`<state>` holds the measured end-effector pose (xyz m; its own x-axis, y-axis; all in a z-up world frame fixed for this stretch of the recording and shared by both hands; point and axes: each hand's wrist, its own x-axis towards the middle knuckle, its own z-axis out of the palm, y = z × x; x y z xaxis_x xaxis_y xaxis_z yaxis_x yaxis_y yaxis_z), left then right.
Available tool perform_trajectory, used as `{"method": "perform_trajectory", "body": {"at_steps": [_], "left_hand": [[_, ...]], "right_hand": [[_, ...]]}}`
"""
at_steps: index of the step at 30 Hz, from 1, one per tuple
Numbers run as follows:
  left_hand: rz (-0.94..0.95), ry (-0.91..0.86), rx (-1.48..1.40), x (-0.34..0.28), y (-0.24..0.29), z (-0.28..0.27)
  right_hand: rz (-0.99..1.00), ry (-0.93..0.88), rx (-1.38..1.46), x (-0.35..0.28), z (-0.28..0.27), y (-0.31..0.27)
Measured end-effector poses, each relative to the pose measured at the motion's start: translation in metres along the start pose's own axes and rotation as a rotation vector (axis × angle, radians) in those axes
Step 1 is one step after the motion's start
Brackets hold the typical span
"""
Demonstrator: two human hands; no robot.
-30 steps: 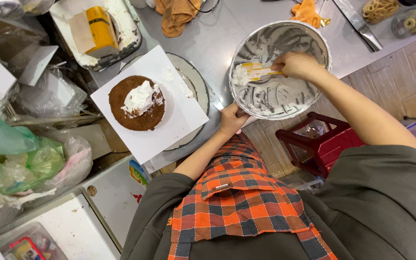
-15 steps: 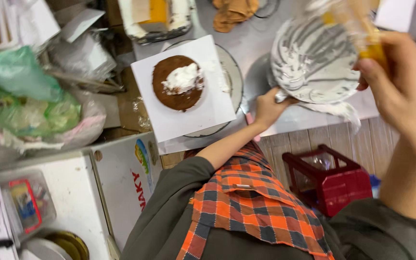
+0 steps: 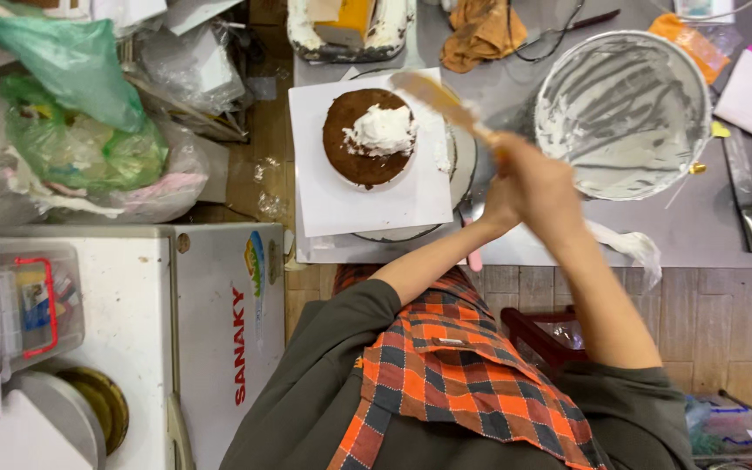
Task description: The person assembles a layered cake by spreading white frosting on a cake layer and smoothing it with a spatula. They then place a second chocolate cake layer on top and continue to spread and smooth frosting over the top and sides of the cake.
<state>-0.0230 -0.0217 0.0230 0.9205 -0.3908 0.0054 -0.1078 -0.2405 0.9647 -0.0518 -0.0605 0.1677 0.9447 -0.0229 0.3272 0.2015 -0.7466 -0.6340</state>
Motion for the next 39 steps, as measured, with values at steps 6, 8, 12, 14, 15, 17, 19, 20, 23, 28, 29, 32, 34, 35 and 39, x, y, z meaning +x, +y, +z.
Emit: {"method": "perform_trajectory", "body": {"at_steps": [6, 8, 12, 14, 15, 17, 19, 20, 23, 28, 29, 32, 34, 35, 39], "left_hand": [[0.133, 0.038, 0.041, 0.005, -0.009, 0.013], [0.085, 0.005, 0.029, 0.006, -0.010, 0.018], [0.167, -0.011, 0.001, 0.007, -0.013, 0.011], [0.251, -0.034, 0.041, -0.012, -0.016, -0.008], [0.295, -0.046, 0.062, -0.024, -0.016, -0.023], [0.254, -0.173, 0.025, -0.054, -0.014, -0.057], [-0.167, -0.393, -0.132, -0.084, -0.012, -0.092], [-0.011, -0.322, -0.071, -0.094, -0.012, -0.107], [0.102, -0.215, -0.163, -0.117, -0.012, -0.142], [0.015, -0.161, -0.134, -0.130, -0.013, -0.163], [0.012, -0.162, -0.140, -0.131, -0.011, -0.162], [0.061, -0.221, -0.179, -0.128, 0.001, -0.154], [0.138, -0.239, -0.120, -0.128, 0.012, -0.150], [0.178, -0.247, -0.090, -0.128, 0.016, -0.149], [0.147, -0.234, -0.113, -0.136, 0.023, -0.150]], "right_hand": [[-0.052, 0.103, -0.821, 0.037, -0.108, 0.006], [-0.260, 0.208, -0.911, 0.042, -0.126, -0.008], [-0.201, 0.172, -0.688, 0.016, -0.124, -0.011], [-0.060, 0.074, -0.444, -0.009, -0.112, 0.000], [0.031, 0.027, -0.308, -0.022, -0.104, 0.004], [0.208, 0.007, -0.170, -0.050, -0.086, 0.012], [0.311, 0.059, -0.147, -0.073, -0.067, 0.021], [0.358, 0.082, -0.108, -0.084, -0.061, 0.026], [0.434, 0.131, -0.033, -0.099, -0.057, 0.049], [0.222, 0.211, -0.140, -0.071, -0.063, 0.161], [0.252, 0.107, -0.144, -0.051, -0.062, 0.200], [0.230, -0.205, -0.355, 0.012, -0.032, 0.316], [0.314, -0.400, -0.368, 0.039, -0.010, 0.358], [0.343, -0.491, -0.367, 0.051, -0.002, 0.365], [0.457, -0.573, -0.408, 0.069, -0.005, 0.361]]}}
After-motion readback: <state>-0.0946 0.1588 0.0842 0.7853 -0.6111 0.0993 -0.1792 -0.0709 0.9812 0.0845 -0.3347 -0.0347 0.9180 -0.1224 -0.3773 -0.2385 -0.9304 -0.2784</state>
